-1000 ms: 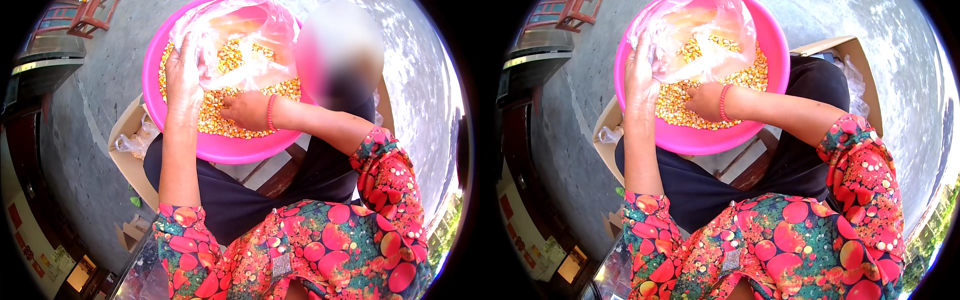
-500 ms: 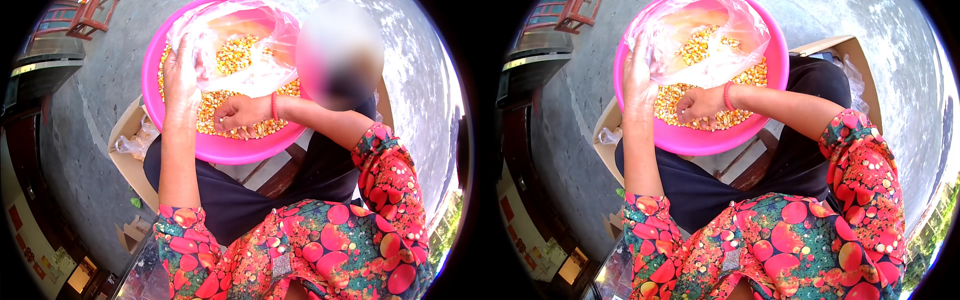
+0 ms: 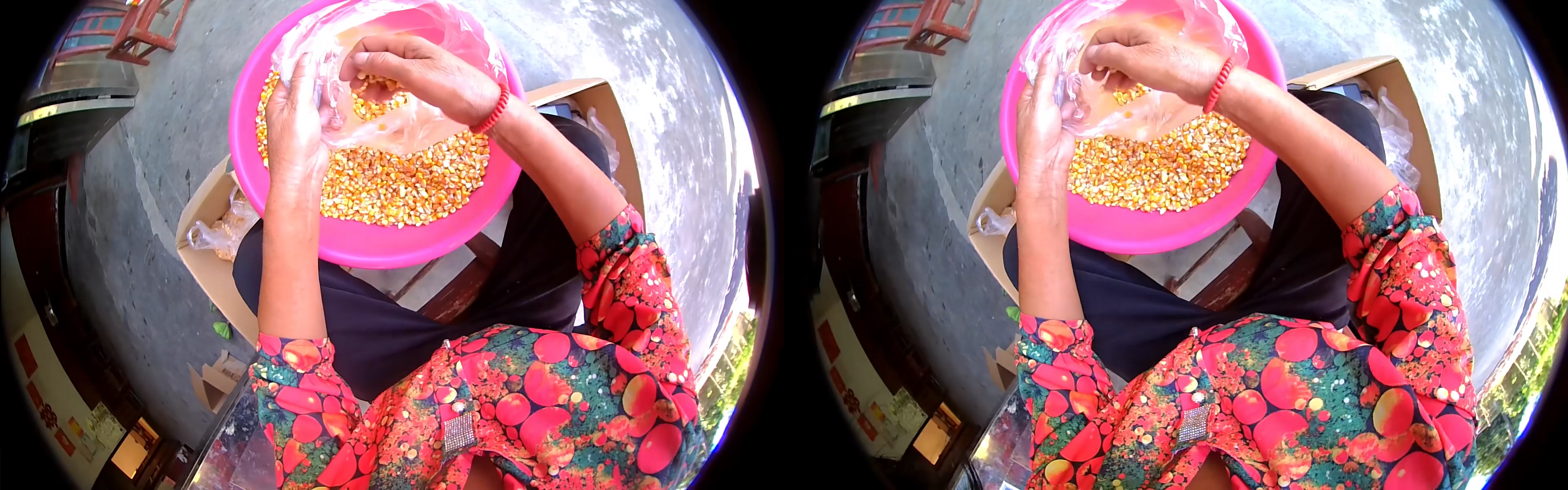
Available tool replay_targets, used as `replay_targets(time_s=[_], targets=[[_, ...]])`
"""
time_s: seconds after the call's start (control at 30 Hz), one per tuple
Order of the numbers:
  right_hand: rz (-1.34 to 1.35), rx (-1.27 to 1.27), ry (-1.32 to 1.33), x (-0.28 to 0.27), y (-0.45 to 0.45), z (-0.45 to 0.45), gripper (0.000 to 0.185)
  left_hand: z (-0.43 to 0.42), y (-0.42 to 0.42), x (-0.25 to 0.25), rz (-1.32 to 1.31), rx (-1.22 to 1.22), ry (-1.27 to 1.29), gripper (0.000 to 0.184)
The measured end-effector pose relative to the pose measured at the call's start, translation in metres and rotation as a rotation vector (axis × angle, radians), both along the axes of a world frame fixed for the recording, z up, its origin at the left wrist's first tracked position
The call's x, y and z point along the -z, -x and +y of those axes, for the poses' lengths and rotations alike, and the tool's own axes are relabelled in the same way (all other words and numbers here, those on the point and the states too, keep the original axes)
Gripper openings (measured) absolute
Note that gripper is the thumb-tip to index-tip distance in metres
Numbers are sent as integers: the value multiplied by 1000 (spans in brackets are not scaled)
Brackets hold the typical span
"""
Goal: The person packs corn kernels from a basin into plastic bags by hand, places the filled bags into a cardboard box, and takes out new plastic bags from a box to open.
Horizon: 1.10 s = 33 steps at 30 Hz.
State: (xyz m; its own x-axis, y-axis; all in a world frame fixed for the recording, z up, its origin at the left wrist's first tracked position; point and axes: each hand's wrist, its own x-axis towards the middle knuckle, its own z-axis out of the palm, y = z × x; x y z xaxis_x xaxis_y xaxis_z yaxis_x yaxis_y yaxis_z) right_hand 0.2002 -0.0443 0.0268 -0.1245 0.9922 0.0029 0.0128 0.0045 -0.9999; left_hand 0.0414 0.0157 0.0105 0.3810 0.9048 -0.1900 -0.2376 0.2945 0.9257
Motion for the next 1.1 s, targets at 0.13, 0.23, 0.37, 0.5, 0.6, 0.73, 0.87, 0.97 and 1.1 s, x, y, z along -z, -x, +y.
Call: replay_targets(time_s=[0.13, 0.23, 0.37, 0.5, 0.6, 0.73, 0.87, 0.97, 1.1], targets=[[-503, 114, -397, 20, -8, 6, 23, -2, 1, -7, 52, 20, 19, 23], [-636, 104, -403, 1, -4, -2, 19, -5, -4, -8, 48, -32, 35, 22], [-222, -537, 69, -18, 13, -17, 14, -2, 1, -3, -46, 21, 48, 22], [-663, -803, -194, 27, 44, -38, 18, -1, -3, -1, 6, -60, 52, 20], [-1033, -505, -205, 63, 59, -59, 22, 0, -2, -1, -6, -67, 47, 18], [-1117, -645, -84, 73, 70, -65, 23, 1, -1, 0, -36, -68, 47, 17], [-1034, -779, -59, 89, 75, -63, 19, -2, -1, -5, -29, -46, 21, 18], [-916, -751, -66, 90, 70, -57, 17, -1, 0, -2, 7, -68, 27, 18], [-400, -715, 272, 60, 63, -47, 19, -2, -1, -3, 3, -70, 27, 18]])
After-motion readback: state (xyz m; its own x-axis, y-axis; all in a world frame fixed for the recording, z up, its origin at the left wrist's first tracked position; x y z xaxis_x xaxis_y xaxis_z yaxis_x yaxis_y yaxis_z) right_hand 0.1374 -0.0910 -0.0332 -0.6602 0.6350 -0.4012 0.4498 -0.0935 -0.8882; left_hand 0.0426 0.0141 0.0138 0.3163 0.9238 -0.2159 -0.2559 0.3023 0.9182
